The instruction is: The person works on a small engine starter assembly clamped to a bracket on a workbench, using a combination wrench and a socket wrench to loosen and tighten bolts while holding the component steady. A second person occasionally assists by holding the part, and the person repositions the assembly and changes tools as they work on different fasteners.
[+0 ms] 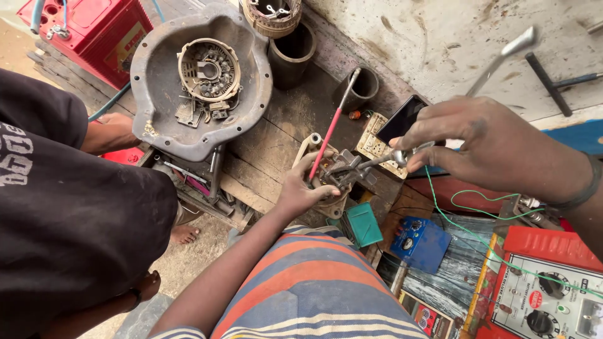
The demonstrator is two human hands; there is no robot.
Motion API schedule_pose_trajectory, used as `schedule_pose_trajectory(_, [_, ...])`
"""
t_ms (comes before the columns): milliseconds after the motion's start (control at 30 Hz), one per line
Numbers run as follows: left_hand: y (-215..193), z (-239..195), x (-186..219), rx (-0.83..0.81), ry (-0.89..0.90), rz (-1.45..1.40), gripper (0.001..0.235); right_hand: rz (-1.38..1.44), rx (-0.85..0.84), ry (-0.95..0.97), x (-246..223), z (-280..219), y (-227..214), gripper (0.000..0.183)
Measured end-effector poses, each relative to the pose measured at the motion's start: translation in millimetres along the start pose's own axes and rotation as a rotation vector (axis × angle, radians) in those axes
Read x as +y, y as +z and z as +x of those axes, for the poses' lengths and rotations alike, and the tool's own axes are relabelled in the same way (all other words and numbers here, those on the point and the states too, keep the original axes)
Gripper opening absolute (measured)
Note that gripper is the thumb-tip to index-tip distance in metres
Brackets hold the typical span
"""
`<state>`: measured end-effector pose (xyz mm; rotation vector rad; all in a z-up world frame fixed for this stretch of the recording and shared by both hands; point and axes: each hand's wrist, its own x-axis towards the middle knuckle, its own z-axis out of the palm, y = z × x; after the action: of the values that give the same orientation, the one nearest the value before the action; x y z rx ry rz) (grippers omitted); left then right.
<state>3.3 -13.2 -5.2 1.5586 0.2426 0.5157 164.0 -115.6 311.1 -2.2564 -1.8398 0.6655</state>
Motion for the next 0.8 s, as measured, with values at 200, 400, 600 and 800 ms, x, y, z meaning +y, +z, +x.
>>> schedule_pose_trajectory(200, [-3, 0, 14, -0.046, -0.282, -0.163, 0.080, -0.465, -0.090, -0.330, -10, 11, -12, 0.036])
schedule_pose_trajectory(400, [-23, -30, 12, 0.014, -0.063, -0.014, 0.051, -0.620, -0.225, -0.306, -17, 19, -17, 0.049])
schedule_pose_trajectory(600, [-97, -105, 61, -0.132, -0.399, 0.262, 0.033, -0.563, -0.204, -0.342, 6, 15, -8, 0.042])
schedule_pose_trajectory(800, [-115, -150, 95, -0.218, -0.621, 0.130, 0.036, -0.524, -0.148, -0.244, 30, 8, 5, 0.033])
